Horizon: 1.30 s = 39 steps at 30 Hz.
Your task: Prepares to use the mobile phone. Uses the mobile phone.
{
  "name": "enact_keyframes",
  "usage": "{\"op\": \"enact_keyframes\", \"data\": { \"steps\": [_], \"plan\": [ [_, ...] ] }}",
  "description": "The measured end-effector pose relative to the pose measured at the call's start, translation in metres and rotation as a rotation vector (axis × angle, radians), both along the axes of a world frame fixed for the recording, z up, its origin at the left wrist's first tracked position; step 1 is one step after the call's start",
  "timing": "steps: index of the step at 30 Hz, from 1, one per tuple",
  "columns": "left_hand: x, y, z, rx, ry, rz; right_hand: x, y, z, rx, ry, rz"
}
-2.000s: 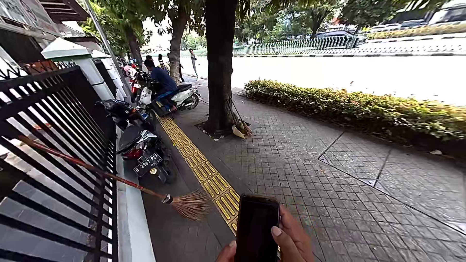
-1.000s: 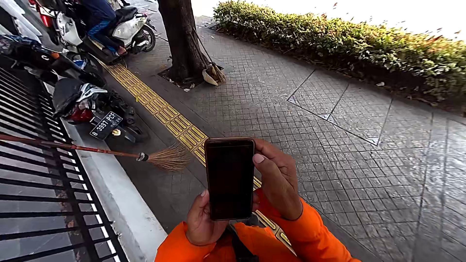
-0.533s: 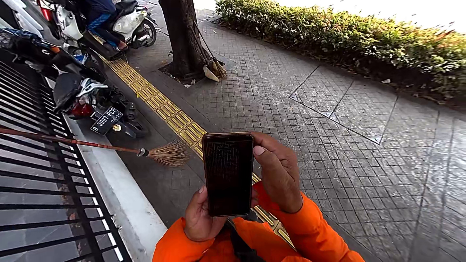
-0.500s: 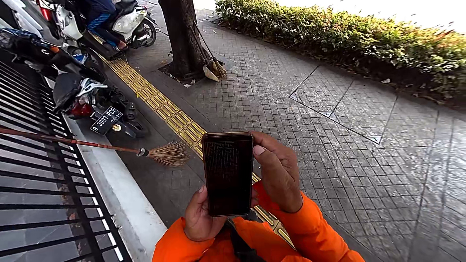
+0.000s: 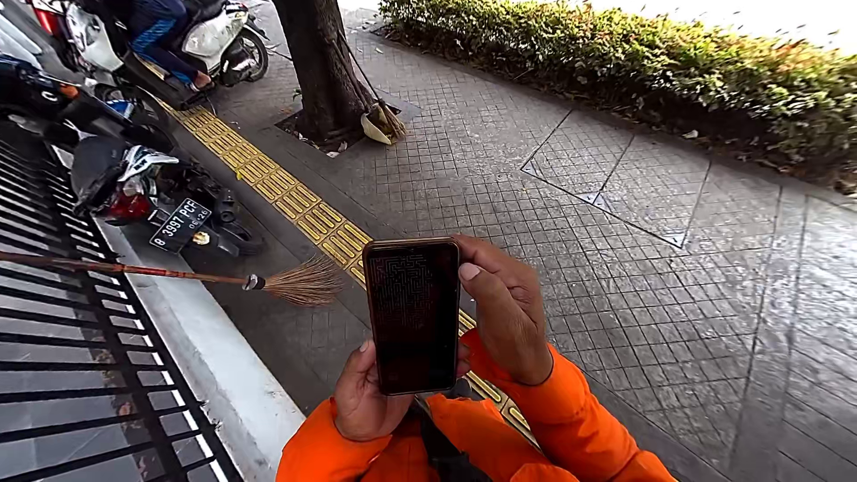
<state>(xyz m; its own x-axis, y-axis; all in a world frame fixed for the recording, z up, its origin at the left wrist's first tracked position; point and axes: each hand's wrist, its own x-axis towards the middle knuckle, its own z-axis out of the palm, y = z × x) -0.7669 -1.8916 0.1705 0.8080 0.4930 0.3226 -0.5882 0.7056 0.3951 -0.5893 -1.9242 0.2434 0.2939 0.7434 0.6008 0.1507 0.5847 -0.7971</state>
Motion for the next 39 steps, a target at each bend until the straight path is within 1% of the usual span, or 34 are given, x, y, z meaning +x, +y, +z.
{"op": "enact_keyframes", "data": {
  "steps": [7,18,22,27,33,39],
  "plan": [
    [-0.001,0.002,0.0,-0.011,-0.006,-0.033,-0.001,0.0,0.002,-0.003,0.02,-0.008],
    [0.002,0.002,0.001,0.001,-0.004,-0.025,0.002,-0.001,-0.002,0.0,0.017,0.011],
    [0.004,0.0,0.001,0.009,-0.013,0.032,0.001,0.001,-0.001,0.004,0.001,0.0],
    [0.007,-0.008,-0.001,0.021,-0.026,0.105,-0.006,0.001,0.012,-0.131,-0.042,-0.074],
    [0.005,-0.01,-0.004,0.033,-0.029,0.121,-0.012,0.0,0.018,-0.136,-0.059,-0.104],
    [0.004,-0.013,-0.007,0.07,0.023,0.192,-0.018,0.003,0.02,-0.145,-0.085,-0.172]
  ]
}}
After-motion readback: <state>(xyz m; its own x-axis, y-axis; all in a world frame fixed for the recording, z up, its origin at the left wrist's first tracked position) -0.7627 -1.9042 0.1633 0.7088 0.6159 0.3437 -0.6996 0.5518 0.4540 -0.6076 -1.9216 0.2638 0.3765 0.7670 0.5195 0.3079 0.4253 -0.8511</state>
